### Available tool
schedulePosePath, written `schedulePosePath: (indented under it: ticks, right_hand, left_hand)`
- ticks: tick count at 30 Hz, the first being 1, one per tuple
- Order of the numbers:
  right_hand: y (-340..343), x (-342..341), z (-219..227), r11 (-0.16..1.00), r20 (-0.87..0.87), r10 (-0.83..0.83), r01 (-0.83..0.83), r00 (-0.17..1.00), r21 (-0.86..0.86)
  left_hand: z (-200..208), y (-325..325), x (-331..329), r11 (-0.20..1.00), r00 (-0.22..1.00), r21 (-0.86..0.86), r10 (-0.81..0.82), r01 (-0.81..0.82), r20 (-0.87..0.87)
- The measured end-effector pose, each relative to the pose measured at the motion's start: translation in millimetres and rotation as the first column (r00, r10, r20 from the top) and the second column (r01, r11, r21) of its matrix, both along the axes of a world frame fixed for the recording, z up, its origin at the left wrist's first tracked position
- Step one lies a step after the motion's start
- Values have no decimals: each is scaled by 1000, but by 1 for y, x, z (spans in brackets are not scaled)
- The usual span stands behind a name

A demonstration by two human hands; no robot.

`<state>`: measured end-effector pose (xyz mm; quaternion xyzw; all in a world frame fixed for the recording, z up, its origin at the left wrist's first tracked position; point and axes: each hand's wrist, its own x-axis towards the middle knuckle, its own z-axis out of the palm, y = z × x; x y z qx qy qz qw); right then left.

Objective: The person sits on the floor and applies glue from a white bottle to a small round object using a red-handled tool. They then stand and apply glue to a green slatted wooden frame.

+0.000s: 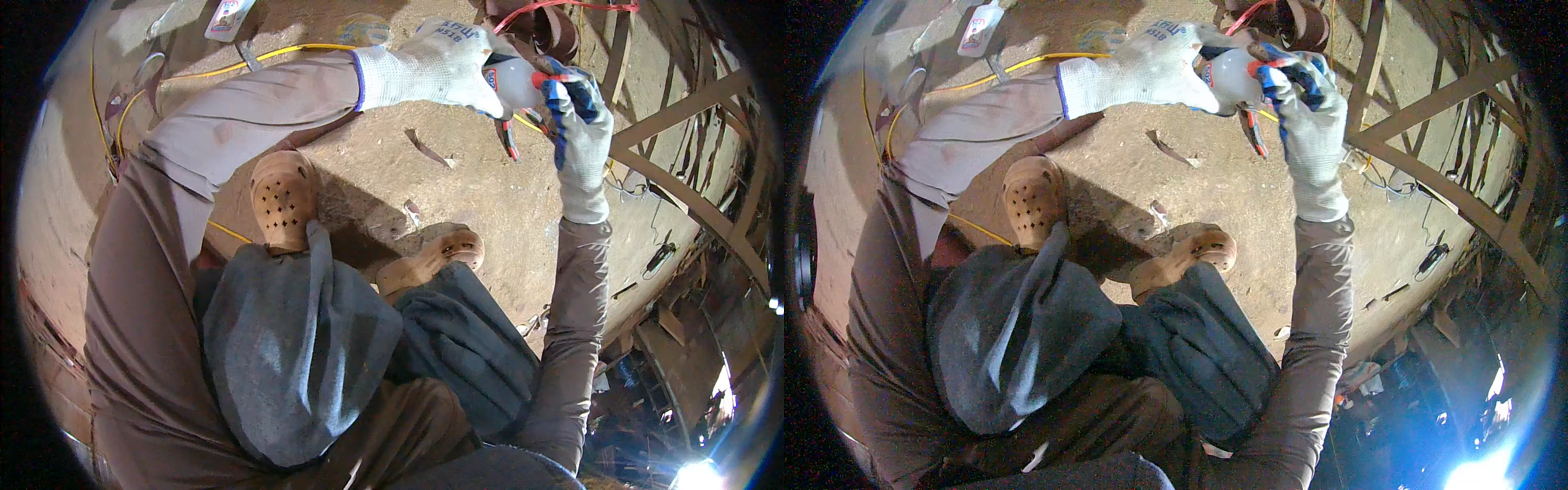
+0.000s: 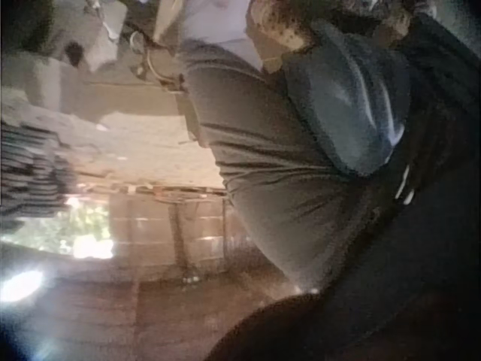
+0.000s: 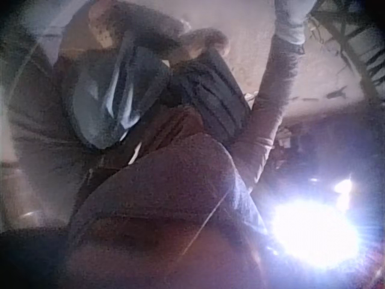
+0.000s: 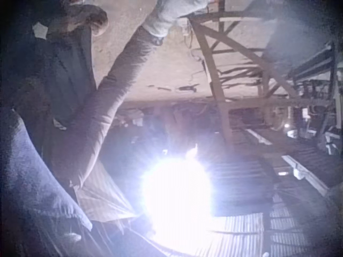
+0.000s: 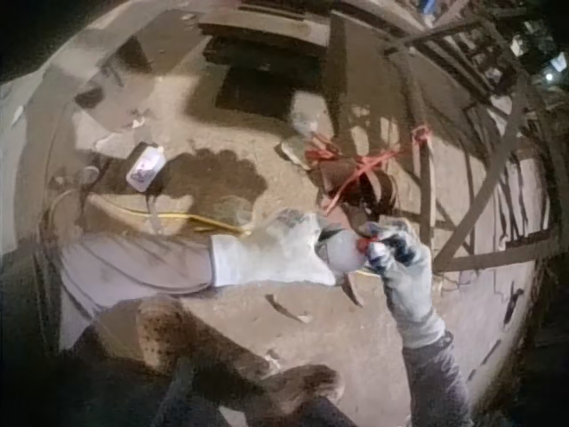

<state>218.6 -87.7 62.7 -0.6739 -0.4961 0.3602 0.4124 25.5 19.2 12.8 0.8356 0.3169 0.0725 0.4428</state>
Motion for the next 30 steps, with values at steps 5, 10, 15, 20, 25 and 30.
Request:
schedulePosePath:
  ticks: [5,10,15,20,25,30]
  right_hand:
    - [-5,4,-3,1000,-42,-9,8,999,-10]
    - [1,4,-1,999,52,-15,14,999,32]
    - [5,-9,21,999,27,5,-6,1000,39]
    - [0,1,17,998,126,-55,56,991,3]
    - [1,-2,31,1000,88,9,-7,996,-19]
    - [-5,4,24,1000,70,-20,22,997,-23]
  left_hand:
    - [15,-5,1,997,999,71,8,-4,-51]
    - [-9,-6,5,997,993,69,16,-25,116]
    - [7,1,-4,998,995,61,-28,22,98]
    - [3,1,6,999,1000,-51,-16,17,20]
    - [22,9,1,995,984,-86,-35,51,173]
    - [5,-1,5,989,986,150,-38,13,164]
